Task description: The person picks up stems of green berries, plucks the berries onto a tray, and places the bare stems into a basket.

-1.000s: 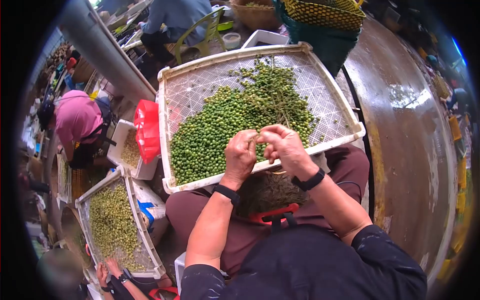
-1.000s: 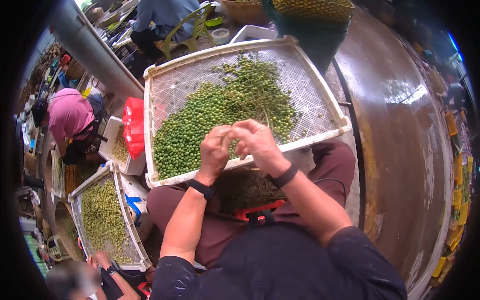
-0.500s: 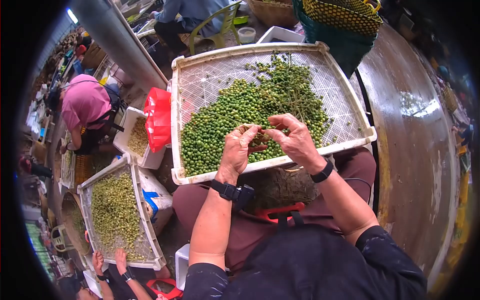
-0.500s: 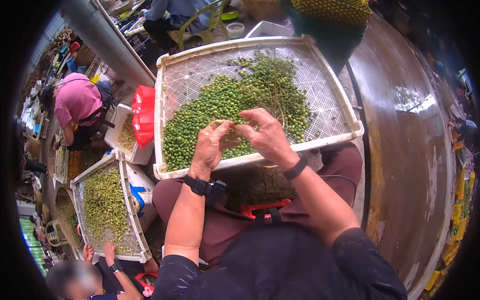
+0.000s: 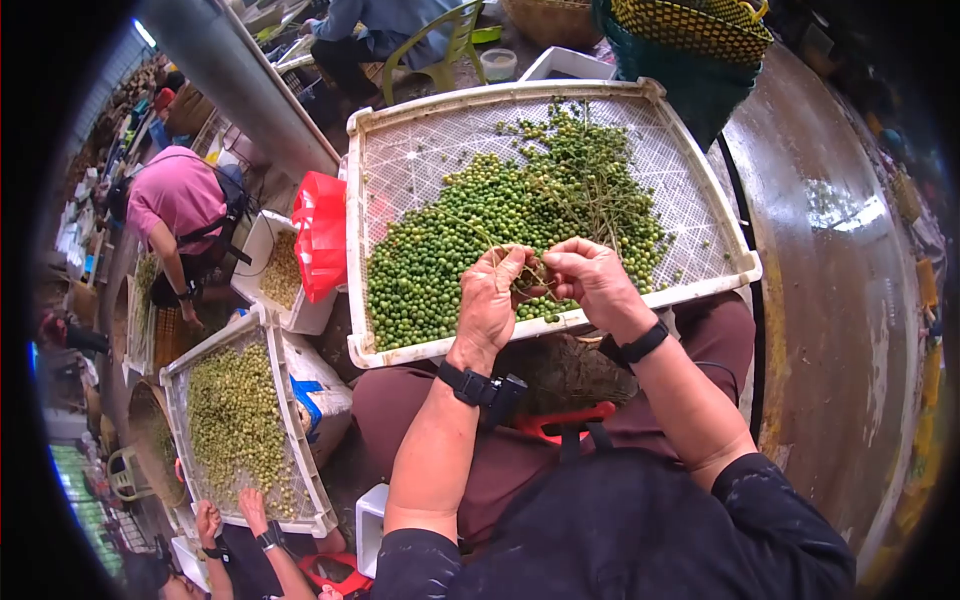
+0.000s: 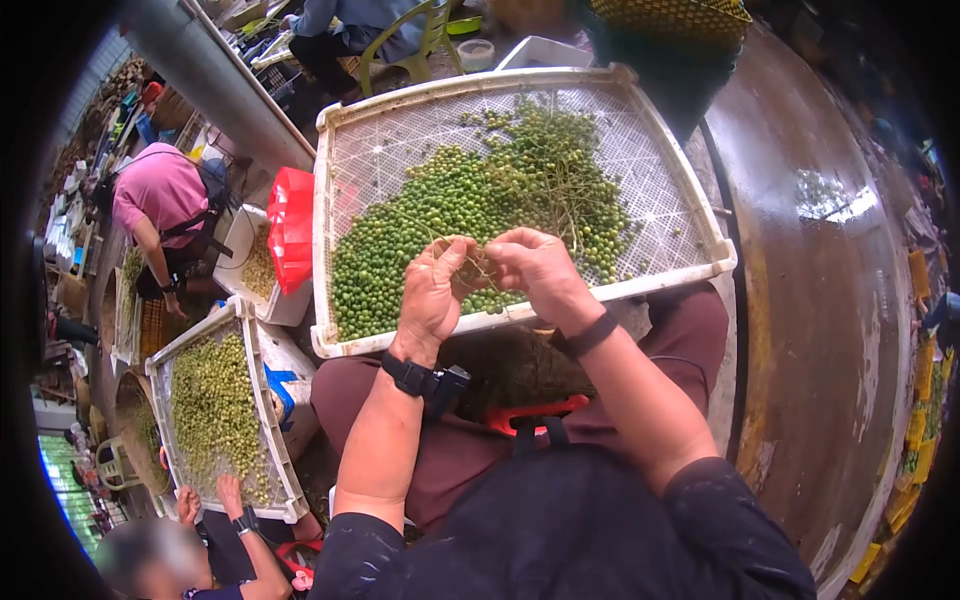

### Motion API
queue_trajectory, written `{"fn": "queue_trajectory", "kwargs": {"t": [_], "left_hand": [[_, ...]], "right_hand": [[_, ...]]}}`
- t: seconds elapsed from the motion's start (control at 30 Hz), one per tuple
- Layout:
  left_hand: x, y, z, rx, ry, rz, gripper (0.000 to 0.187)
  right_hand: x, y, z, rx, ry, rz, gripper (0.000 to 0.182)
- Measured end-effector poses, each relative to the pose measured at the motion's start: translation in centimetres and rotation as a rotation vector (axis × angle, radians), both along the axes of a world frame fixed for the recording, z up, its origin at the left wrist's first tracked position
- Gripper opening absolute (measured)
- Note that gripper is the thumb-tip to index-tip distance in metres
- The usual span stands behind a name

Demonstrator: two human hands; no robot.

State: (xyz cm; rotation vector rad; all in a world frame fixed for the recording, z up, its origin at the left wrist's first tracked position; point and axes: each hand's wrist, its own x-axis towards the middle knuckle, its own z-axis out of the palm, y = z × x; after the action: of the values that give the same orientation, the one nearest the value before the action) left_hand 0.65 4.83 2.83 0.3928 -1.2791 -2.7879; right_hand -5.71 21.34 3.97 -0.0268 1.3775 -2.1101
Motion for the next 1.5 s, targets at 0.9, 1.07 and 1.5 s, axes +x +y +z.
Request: {"fn": "queue_trajectory", "kwargs": {"t": [0.9, 1.07, 1.5], "left_hand": [[-1.0, -2.9, -1.6, 0.130, -0.022, 0.218, 0.018], [-1.3, -2.8, -1.5, 0.096, -0.012, 0.242, 0.019], [-2.1, -2.1, -1.5, -0.054, 0.013, 0.339, 0.020]], "right_hand": [[3.9, -2.2, -2.1, -0.220, -0.284, 0.097, 0.026], [3.4, -1.6, -4.5, -0.168, -0.268, 0.074, 0.025], [2.3, -1.5, -3.5, -0.069, -0.231, -0.050, 0.011]]}}
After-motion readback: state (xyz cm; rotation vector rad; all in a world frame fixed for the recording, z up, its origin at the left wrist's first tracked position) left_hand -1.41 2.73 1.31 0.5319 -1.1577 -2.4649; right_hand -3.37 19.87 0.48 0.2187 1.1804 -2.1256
